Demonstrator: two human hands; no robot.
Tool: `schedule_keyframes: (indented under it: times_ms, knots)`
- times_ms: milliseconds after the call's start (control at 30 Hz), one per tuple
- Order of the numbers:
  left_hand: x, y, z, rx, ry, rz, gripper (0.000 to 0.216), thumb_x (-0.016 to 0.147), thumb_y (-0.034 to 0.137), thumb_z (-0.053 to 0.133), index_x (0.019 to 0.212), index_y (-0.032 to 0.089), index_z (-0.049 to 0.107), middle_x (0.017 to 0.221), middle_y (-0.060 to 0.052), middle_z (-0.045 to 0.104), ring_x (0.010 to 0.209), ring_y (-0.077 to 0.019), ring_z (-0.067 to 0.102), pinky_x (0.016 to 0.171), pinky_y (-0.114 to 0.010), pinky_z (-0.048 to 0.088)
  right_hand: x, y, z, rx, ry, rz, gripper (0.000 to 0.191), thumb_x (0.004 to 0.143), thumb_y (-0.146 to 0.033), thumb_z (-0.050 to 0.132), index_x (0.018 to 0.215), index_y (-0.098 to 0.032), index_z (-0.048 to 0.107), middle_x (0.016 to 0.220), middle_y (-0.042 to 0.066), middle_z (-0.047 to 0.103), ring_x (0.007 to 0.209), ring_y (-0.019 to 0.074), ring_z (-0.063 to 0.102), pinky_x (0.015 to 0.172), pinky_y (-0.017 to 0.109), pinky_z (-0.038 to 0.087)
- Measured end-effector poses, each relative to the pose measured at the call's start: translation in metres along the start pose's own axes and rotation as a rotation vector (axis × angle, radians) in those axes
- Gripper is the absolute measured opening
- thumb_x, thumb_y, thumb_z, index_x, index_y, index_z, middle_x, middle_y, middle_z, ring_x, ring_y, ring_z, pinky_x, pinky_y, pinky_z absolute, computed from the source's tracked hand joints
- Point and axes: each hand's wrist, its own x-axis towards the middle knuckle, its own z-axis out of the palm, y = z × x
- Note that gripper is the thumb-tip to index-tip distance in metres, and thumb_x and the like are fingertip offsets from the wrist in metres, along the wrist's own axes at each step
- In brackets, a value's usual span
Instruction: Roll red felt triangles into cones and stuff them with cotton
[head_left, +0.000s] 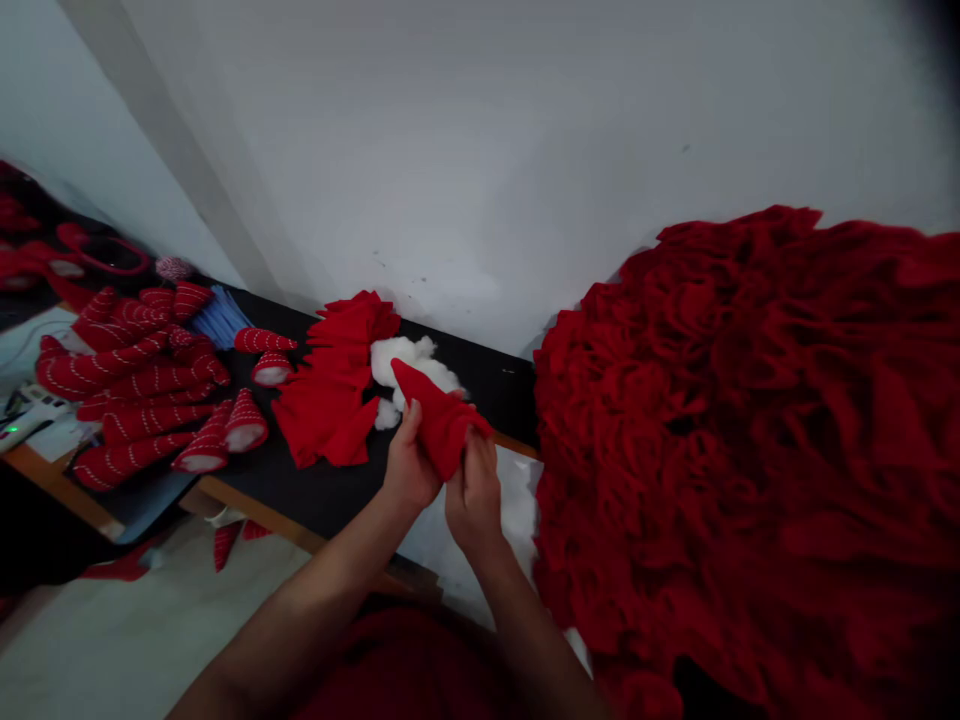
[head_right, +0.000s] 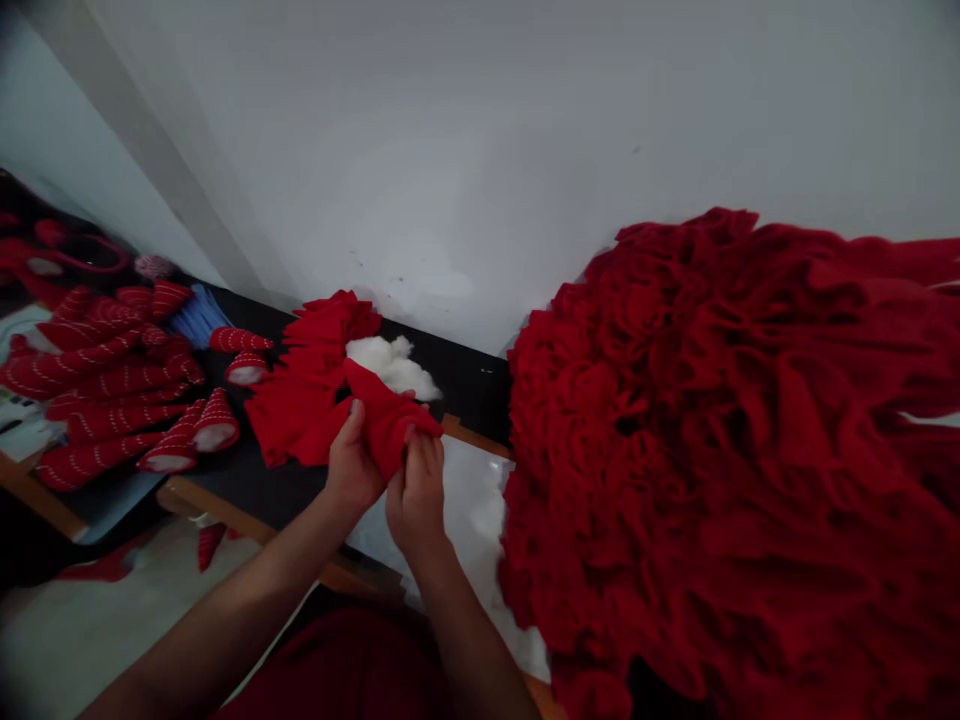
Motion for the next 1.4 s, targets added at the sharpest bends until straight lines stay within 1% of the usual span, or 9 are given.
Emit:
schedule_keyframes:
  times_ms: [167,367,433,533,633,700,933,1133,1400]
  knots:
    - [-0.003,0.001,-0.001,0.037,-0.048,-0.045,0.047,0.083,0.044,0.039,0.101,0.004,0.058,0.089,-0.014,0.065,0.096,-0.0237,0.058,0.089,-0.035,0.042,0.007,0.001,-0.006,0.124,0.073,-0.011,0.032,0.080,-0.008,0.041,0.106,-0.021,0.055,0.099,0.008,0.062,0.097,0.0182,0.058,0.083,0.035,0.049]
    - [0.000,-0.006,-0.001,0.016,0.084,0.001,0.038,0.084,0.037,0.043,0.109,0.010,0.053,0.089,-0.009,0.065,0.087,-0.0156,0.061,0.085,-0.027,0.045,0.010,0.001,-0.007,0.100,0.195,0.042,0.020,0.077,-0.010,0.045,0.087,-0.022,0.059,0.086,0.005,0.059,0.085,0.0165,0.059,0.075,0.033,0.051]
    - [-0.001,-0.010,-0.001,0.028,0.103,0.075,0.037,0.082,0.030,0.049,0.116,0.016,0.048,0.094,-0.006,0.065,0.087,-0.0134,0.061,0.085,-0.026,0.044,0.010,0.001,-0.007,0.078,0.187,0.098,0.025,0.077,-0.009,0.043,0.091,-0.021,0.059,0.092,0.006,0.059,0.089,0.0169,0.058,0.078,0.034,0.050]
    - [-0.002,-0.013,-0.002,0.113,0.053,0.160,0.048,0.077,0.027,0.057,0.122,0.021,0.042,0.098,-0.005,0.064,0.088,-0.0149,0.061,0.086,-0.029,0.044,0.005,0.002,-0.004,0.060,0.050,0.138,0.038,0.077,-0.006,0.038,0.110,-0.018,0.054,0.110,0.010,0.055,0.104,0.0187,0.053,0.086,0.035,0.047]
    - [-0.005,-0.012,-0.003,0.203,-0.012,0.188,0.060,0.074,0.025,0.061,0.127,0.030,0.035,0.105,-0.005,0.062,0.091,-0.0170,0.060,0.087,-0.035,0.044,0.003,0.001,-0.002,0.067,-0.110,0.155,0.044,0.077,-0.008,0.038,0.120,-0.014,0.047,0.118,0.014,0.049,0.114,0.0220,0.045,0.094,0.039,0.042]
    - [-0.007,-0.011,-0.002,0.229,-0.047,0.185,0.067,0.072,0.022,0.063,0.129,0.035,0.029,0.110,-0.003,0.060,0.095,-0.0168,0.059,0.090,-0.036,0.042,0.005,-0.002,-0.004,0.085,-0.147,0.191,0.045,0.076,-0.009,0.039,0.121,-0.012,0.045,0.118,0.016,0.048,0.112,0.0226,0.046,0.094,0.040,0.042]
    - [-0.007,-0.009,0.004,0.234,-0.082,0.167,0.064,0.073,0.021,0.061,0.128,0.032,0.031,0.107,-0.004,0.062,0.095,-0.0175,0.059,0.090,-0.035,0.043,0.004,-0.008,-0.009,0.112,0.143,0.256,0.042,0.077,-0.011,0.042,0.118,-0.019,0.047,0.112,0.012,0.050,0.104,0.0225,0.051,0.085,0.042,0.047]
    - [-0.009,-0.007,0.003,0.213,-0.081,0.138,0.062,0.072,0.016,0.062,0.126,0.030,0.035,0.111,-0.005,0.060,0.101,-0.0180,0.057,0.094,-0.036,0.040,0.000,-0.001,-0.003,0.176,-0.160,0.102,0.056,0.075,-0.008,0.039,0.130,-0.016,0.033,0.129,0.015,0.043,0.120,0.0261,0.041,0.095,0.047,0.040]
    - [-0.012,0.008,-0.007,0.310,-0.214,-0.043,0.047,0.069,0.015,0.063,0.115,0.018,0.051,0.113,-0.011,0.058,0.104,-0.0245,0.055,0.092,-0.038,0.041,0.025,-0.012,-0.025,0.288,-0.345,0.047,0.059,0.073,-0.005,0.043,0.130,-0.018,0.035,0.129,0.010,0.046,0.121,0.0234,0.042,0.100,0.044,0.037]
